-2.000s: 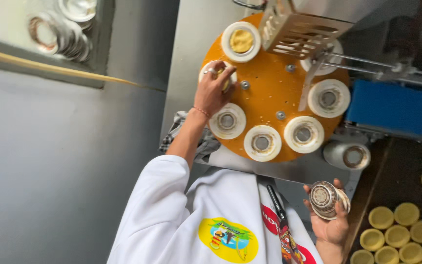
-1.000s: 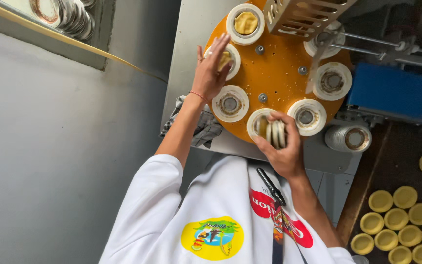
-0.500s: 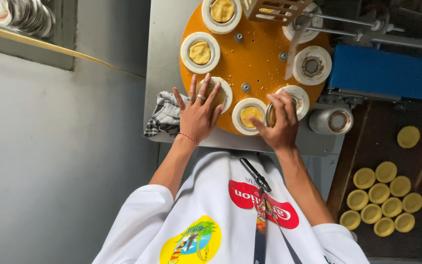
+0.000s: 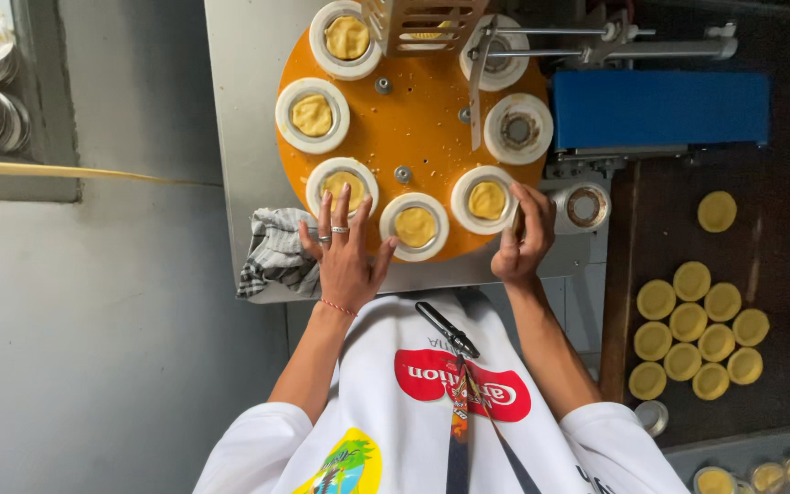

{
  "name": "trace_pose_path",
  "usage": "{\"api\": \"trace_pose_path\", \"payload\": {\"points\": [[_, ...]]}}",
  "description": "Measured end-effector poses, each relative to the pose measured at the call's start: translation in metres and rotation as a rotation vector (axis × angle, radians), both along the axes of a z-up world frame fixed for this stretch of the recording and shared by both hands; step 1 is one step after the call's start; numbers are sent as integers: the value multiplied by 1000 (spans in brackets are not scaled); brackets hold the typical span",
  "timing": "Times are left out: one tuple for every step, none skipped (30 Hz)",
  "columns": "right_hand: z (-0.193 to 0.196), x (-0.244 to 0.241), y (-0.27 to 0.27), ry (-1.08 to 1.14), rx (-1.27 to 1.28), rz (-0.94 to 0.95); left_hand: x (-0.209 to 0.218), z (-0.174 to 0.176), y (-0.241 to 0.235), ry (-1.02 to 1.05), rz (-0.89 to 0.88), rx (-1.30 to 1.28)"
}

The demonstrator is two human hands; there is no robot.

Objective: The person places dough into molds on a rotating machine, then removes the formed pie crusts and places them into metal tins. The filled tins are then arranged on a metal tray.

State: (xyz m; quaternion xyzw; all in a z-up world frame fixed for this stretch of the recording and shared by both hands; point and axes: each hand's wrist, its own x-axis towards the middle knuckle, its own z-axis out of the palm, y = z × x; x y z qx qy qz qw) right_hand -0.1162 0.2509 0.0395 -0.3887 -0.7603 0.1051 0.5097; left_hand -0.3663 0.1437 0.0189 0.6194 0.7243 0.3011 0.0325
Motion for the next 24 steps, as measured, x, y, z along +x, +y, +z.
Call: {"api": "trace_pose_path", "payload": {"points": [[3, -3, 3, 2, 2, -11, 3, 2, 0, 2, -11, 2], [7, -5, 4, -60, 44, -19, 4, 3, 1, 15, -18, 12], [10, -7, 6, -123, 85, -28, 7, 5, 2, 28, -24, 21], [5, -13, 9, -123, 88, -59, 9, 7, 4, 29, -55, 27], [0, -18, 13, -192, 67, -88, 12, 9, 6, 2, -81, 27], [-4, -20, 16, -260, 43, -128, 15, 11, 9, -26, -120, 28], [-6, -24, 15, -259, 43, -171, 21, 17, 13, -24, -163, 33], [-8, -27, 13, -310, 17, -183, 26, 21, 19, -69, -206, 33], [-11, -28, 12, -359, -13, -194, 33, 26, 24, -113, -250, 30], [-11, -30, 4, -361, -17, -265, 36, 30, 30, -116, -321, 35], [-12, -30, -2, -331, -83, -245, 41, 34, 37, -88, -359, 25], [-14, -25, -13, -302, -163, -243, 49, 37, 42, -66, -418, 5], [-12, -17, -26, -304, -180, -333, 56, 39, 47, -77, -508, -1], [-11, -10, -39, -242, -235, -265, 63, 40, 52, -12, -517, -52], [-9, -5, -50, -173, -282, -197, 70, 41, 58, 57, -527, -97], [-13, 13, -66, -170, -287, -273, 78, 43, 60, 54, -602, -92], [-16, 29, -82, -158, -251, -358, 86, 46, 64, 74, -613, -250], [-18, 42, -97, -147, -213, -428, 93, 49, 67, 105, -606, -408], [-29, 72, -118, -144, -215, -489, 97, 45, 70, 115, -666, -403], [-40, 100, -140, -144, -206, -651, 99, 42, 72, 178, -621, -475], [-52, 125, -164, -143, -197, -812, 100, 38, 75, 243, -574, -542], [-35, 147, -185, -135, -198, -848, 105, 41, 74, 258, -607, -536], [-19, 167, -206, -258, -298, -1078, 109, 45, 74, 269, -575, -415], [-4, 186, -228, -380, -406, -1296, 112, 48, 72, 278, -535, -295]]}}
